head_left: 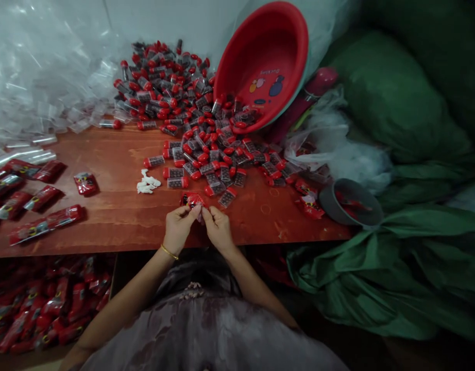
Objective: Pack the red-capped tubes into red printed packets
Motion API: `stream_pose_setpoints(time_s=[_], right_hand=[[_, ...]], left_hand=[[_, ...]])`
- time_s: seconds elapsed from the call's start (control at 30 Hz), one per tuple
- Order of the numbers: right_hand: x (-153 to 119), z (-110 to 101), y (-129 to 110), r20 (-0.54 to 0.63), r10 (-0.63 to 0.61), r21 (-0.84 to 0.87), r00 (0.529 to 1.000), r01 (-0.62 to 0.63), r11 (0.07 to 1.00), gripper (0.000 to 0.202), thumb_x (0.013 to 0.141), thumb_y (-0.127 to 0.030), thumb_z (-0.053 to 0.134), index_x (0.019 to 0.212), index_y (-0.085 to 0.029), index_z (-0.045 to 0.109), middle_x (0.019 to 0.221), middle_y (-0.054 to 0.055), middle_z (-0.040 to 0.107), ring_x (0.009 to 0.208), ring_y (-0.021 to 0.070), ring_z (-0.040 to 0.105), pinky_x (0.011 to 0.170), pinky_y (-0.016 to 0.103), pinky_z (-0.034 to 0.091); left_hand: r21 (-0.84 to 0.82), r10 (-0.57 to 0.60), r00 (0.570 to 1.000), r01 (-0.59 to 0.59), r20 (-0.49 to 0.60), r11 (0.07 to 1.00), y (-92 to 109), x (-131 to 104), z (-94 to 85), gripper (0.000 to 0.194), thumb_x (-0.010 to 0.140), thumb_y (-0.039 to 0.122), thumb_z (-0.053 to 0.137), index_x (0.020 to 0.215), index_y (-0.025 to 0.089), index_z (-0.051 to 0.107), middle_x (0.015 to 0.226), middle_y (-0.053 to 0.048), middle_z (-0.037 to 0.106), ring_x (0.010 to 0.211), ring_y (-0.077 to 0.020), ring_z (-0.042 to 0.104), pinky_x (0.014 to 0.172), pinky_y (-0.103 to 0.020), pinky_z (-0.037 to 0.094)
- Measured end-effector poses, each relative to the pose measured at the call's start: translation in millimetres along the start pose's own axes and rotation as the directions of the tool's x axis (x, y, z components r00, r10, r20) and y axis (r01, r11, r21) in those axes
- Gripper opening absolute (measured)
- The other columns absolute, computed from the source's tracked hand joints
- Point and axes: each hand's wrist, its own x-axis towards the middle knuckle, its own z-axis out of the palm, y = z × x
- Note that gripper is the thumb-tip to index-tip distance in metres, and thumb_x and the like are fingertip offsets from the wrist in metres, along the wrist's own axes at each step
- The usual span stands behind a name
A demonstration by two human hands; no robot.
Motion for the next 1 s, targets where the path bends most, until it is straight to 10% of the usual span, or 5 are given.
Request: stream_pose_setpoints(time_s=[0.27, 0.47, 0.57, 0.77, 1.0], right_hand=[[10.2, -28.8, 6.4, 0.066, -0.012, -0.323, 0.998, 0.033, 0.946, 0.038, 0.093, -0.041, 0.034, 0.065, -0.02, 0.049, 0.058, -0.001, 0.052, 0.057, 0.0122, 0.05, 0.056, 0.022, 0.035], [31.7, -47.3, 5.5, -0.2, 0.366, -0.77, 0.909, -0.377, 0.515, 0.051, 0.089, -0.058, 0.037, 0.092, -0.013, 0.059, 0.087, 0.015, 0.067, 0.081, 0.0259, 0.065, 0.067, 0.031, 0.043], [36.2, -47.6, 9.8, -0.171, 0.37, -0.793, 0.913, -0.35, 0.498, 0.048, 0.084, -0.058, 0.047, 0.099, -0.013, 0.057, 0.099, 0.017, 0.066, 0.094, 0.0293, 0.064, 0.071, 0.033, 0.045], [22.2, -65.0, 27.4, -0.175, 0.321, -0.647, 0.931, -0.354, 0.675, 0.022, 0.086, -0.034, 0.049, 0.1, -0.018, 0.056, 0.087, 0.009, 0.069, 0.082, 0.0228, 0.065, 0.07, 0.031, 0.045], [-20.1, -87.0, 15.0, 0.139, 0.22, 0.186, 0.966, -0.243, 0.952, 0.028, 0.085, -0.041, 0.049, 0.097, -0.017, 0.057, 0.066, 0.001, 0.066, 0.051, 0.0115, 0.056, 0.052, 0.023, 0.046]], left_hand=[[-0.048, -0.196, 0.981, 0.196, 0.0, 0.979, 8.1, 7.2, 1.6, 0.04, 0.041, 0.042, 0.086, 0.059, 0.012, 0.066, 0.055, 0.003, 0.061, 0.053, -0.0066, 0.052, 0.058, -0.02, 0.044], [-0.24, -0.3, 0.954, 0.287, -0.019, 0.927, 12.6, 12.3, 11.6, 0.039, 0.043, 0.034, 0.087, 0.061, 0.014, 0.06, 0.06, 0.003, 0.063, 0.057, -0.0081, 0.06, 0.062, -0.021, 0.048], [-0.285, -0.369, 0.928, 0.367, 0.048, 0.886, 15.1, 12.3, 13.0, 0.036, 0.049, 0.032, 0.086, 0.066, 0.016, 0.058, 0.067, 0.0, 0.068, 0.063, -0.011, 0.064, 0.065, -0.023, 0.05], [-0.295, -0.422, 0.9, 0.435, 0.108, 0.851, 17.6, 8.1, 9.1, 0.033, 0.056, 0.032, 0.083, 0.073, 0.016, 0.06, 0.075, -0.003, 0.071, 0.07, -0.0143, 0.067, 0.069, -0.026, 0.051], [-0.28, -0.308, 0.952, 0.293, -0.008, 0.914, 13.9, 4.6, 11.9, 0.041, 0.044, 0.035, 0.087, 0.066, 0.015, 0.058, 0.063, 0.002, 0.065, 0.059, -0.01, 0.061, 0.064, -0.024, 0.049]])
